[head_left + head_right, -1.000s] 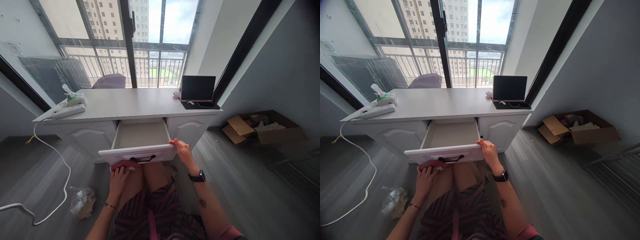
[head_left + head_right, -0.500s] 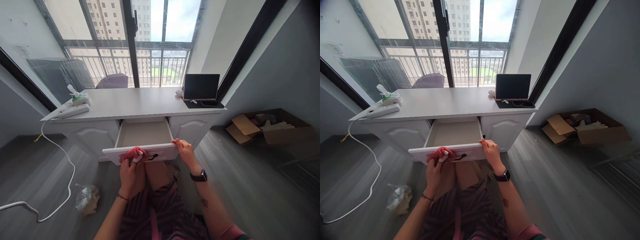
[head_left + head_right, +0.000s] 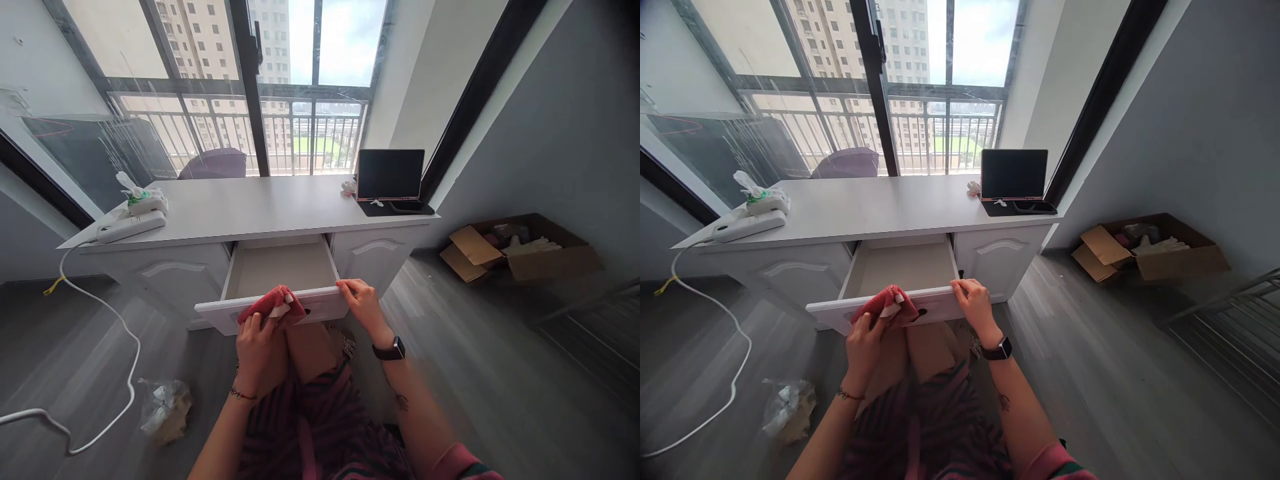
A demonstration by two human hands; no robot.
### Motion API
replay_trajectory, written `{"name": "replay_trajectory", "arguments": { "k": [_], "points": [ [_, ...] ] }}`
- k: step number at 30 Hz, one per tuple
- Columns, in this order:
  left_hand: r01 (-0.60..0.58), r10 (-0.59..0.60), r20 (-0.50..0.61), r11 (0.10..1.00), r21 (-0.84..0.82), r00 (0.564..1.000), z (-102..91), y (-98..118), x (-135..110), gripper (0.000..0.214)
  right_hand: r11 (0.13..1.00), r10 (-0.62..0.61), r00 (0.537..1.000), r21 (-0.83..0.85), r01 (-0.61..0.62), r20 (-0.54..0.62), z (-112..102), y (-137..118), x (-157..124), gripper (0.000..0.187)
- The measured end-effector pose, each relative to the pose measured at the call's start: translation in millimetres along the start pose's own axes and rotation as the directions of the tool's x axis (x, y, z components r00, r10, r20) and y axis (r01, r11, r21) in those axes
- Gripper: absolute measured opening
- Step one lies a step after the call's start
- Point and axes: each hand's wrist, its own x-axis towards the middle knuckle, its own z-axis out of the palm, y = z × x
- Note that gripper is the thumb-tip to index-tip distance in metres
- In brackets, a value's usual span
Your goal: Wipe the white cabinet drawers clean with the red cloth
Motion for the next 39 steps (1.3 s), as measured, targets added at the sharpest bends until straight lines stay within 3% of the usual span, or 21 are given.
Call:
{"name": "replay_trajectory", "arguments": {
  "k": [4, 8, 11, 12, 13, 15, 17, 18, 19, 21, 24, 30, 36, 39],
  "points": [
    [0.233, -0.231, -0.057, 0.972, 0.037, 0.971, -5.7, -50, -19, 0.034, 1.000, 0.002, 1.000, -0.023, -0.002, -0.025, 2, 2, -1, 0.040],
    [0.486, -0.491, -0.085, 0.871, -0.079, 0.867, -18.9, -84, -34, 0.046, 0.999, -0.018, 0.999, -0.038, 0.016, -0.044, 4, 2, -1, 0.039],
    [0.621, -0.646, -0.055, 0.751, -0.223, 0.761, -29.1, -92, -41, 0.055, 0.996, -0.072, 0.994, -0.056, 0.067, -0.083, 8, 2, -3, 0.037],
    [0.674, -0.715, -0.037, 0.674, -0.302, 0.698, -31.7, -92, -44, 0.056, 0.992, -0.103, 0.989, -0.077, 0.095, -0.109, 10, 1, -5, 0.036],
    [0.727, -0.796, 0.000, 0.552, -0.409, 0.605, -33.7, -91, -47, 0.055, 0.986, -0.138, 0.979, -0.110, 0.123, -0.147, 13, 0, -9, 0.035],
    [0.756, -0.935, 0.157, 0.150, -0.638, 0.318, -36.6, -85, -56, 0.046, 0.966, -0.214, 0.947, -0.195, 0.169, -0.240, 23, -3, -21, 0.032],
    [0.607, -0.916, 0.398, -0.294, -0.738, 0.041, -39.2, -80, -71, 0.036, 0.943, -0.288, 0.916, -0.247, 0.221, -0.279, 38, -8, -37, 0.028],
    [0.520, -0.861, 0.507, -0.452, -0.725, -0.042, -40.9, -78, -80, 0.033, 0.935, -0.317, 0.916, -0.239, 0.260, -0.246, 47, -11, -47, 0.025],
    [0.460, -0.805, 0.586, -0.555, -0.693, -0.089, -43.1, -76, -90, 0.031, 0.930, -0.338, 0.925, -0.209, 0.301, -0.174, 58, -15, -56, 0.024],
    [0.463, -0.746, 0.658, -0.622, -0.631, -0.104, -49.3, -74, -111, 0.028, 0.934, -0.337, 0.941, -0.115, 0.338, 0.029, 80, -22, -70, 0.025],
    [0.600, -0.783, 0.620, -0.523, -0.605, -0.058, -62.4, -72, -140, 0.030, 0.958, -0.267, 0.932, -0.032, 0.283, 0.246, 108, -29, -80, 0.033],
    [0.721, -0.840, 0.539, -0.338, -0.605, 0.059, -77.9, -66, -154, 0.034, 0.989, -0.145, 0.960, 0.074, 0.131, 0.238, 127, -25, -62, 0.023],
    [0.758, -0.874, 0.395, -0.049, -0.651, 0.283, -66.2, -61, -141, 0.051, 0.995, -0.050, 0.959, 0.100, 0.022, 0.280, 138, -20, -13, 0.019],
    [0.774, -0.856, 0.398, 0.004, -0.633, 0.330, -64.0, -58, -134, 0.053, 0.998, 0.008, 0.952, 0.054, -0.026, 0.305, 146, -18, 18, 0.021]
  ]
}}
